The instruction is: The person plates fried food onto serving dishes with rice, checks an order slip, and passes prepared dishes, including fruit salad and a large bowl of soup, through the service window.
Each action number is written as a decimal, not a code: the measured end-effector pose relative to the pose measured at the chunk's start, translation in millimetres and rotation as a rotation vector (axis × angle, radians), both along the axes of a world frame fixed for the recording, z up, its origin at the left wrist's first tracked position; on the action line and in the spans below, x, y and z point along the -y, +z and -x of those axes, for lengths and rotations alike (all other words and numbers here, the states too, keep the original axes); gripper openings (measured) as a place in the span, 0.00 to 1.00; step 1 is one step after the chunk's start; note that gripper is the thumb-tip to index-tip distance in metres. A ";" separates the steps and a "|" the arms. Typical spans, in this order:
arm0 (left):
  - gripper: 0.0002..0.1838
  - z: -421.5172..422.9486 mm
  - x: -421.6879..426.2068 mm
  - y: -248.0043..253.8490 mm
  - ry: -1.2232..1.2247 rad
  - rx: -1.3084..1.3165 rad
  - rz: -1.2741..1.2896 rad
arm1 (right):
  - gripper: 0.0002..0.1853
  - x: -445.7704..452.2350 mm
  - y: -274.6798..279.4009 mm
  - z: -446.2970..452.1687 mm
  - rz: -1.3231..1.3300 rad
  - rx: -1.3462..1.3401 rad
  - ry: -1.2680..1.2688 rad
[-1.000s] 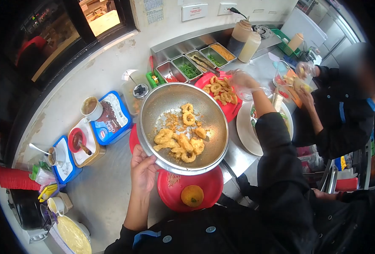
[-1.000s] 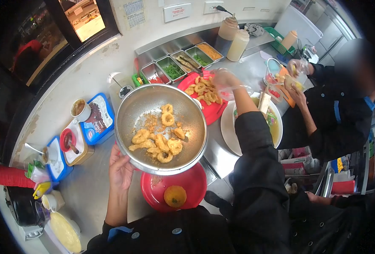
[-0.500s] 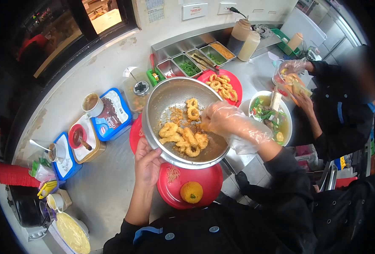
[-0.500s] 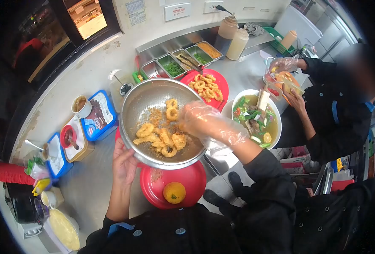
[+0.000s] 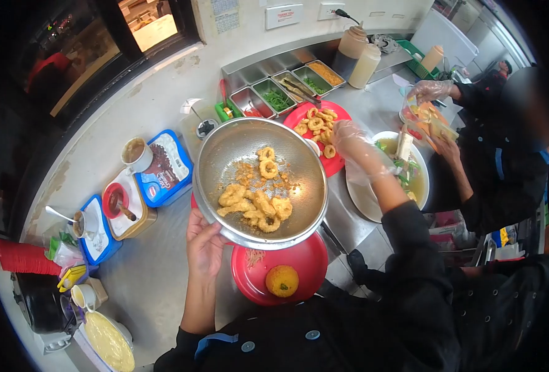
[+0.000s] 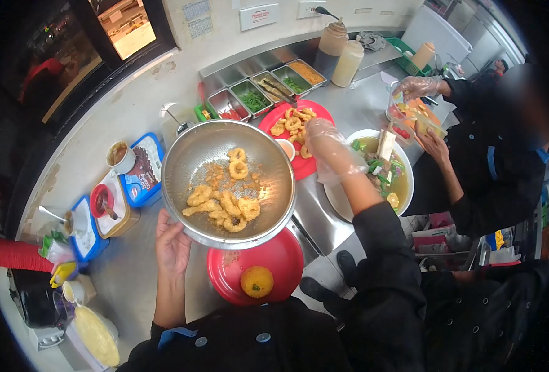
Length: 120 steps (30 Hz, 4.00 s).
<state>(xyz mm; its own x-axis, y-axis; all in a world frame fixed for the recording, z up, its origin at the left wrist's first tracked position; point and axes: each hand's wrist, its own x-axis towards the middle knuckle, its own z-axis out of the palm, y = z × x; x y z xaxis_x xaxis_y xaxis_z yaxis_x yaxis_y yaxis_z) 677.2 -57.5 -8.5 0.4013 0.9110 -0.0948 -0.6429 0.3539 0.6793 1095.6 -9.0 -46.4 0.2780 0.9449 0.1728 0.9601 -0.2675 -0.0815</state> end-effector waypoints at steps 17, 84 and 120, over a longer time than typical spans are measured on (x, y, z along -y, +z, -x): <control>0.09 -24.2 6.3 14.6 0.027 -0.001 0.063 | 0.25 74.0 123.9 175.0 0.513 -0.347 0.578; 0.12 14.4 0.5 4.3 0.131 0.050 0.084 | 0.14 -66.6 51.3 90.0 0.147 -0.081 0.373; 0.15 14.3 -5.1 -8.3 0.055 0.057 -0.028 | 0.22 14.1 41.6 44.5 0.111 -0.182 -0.294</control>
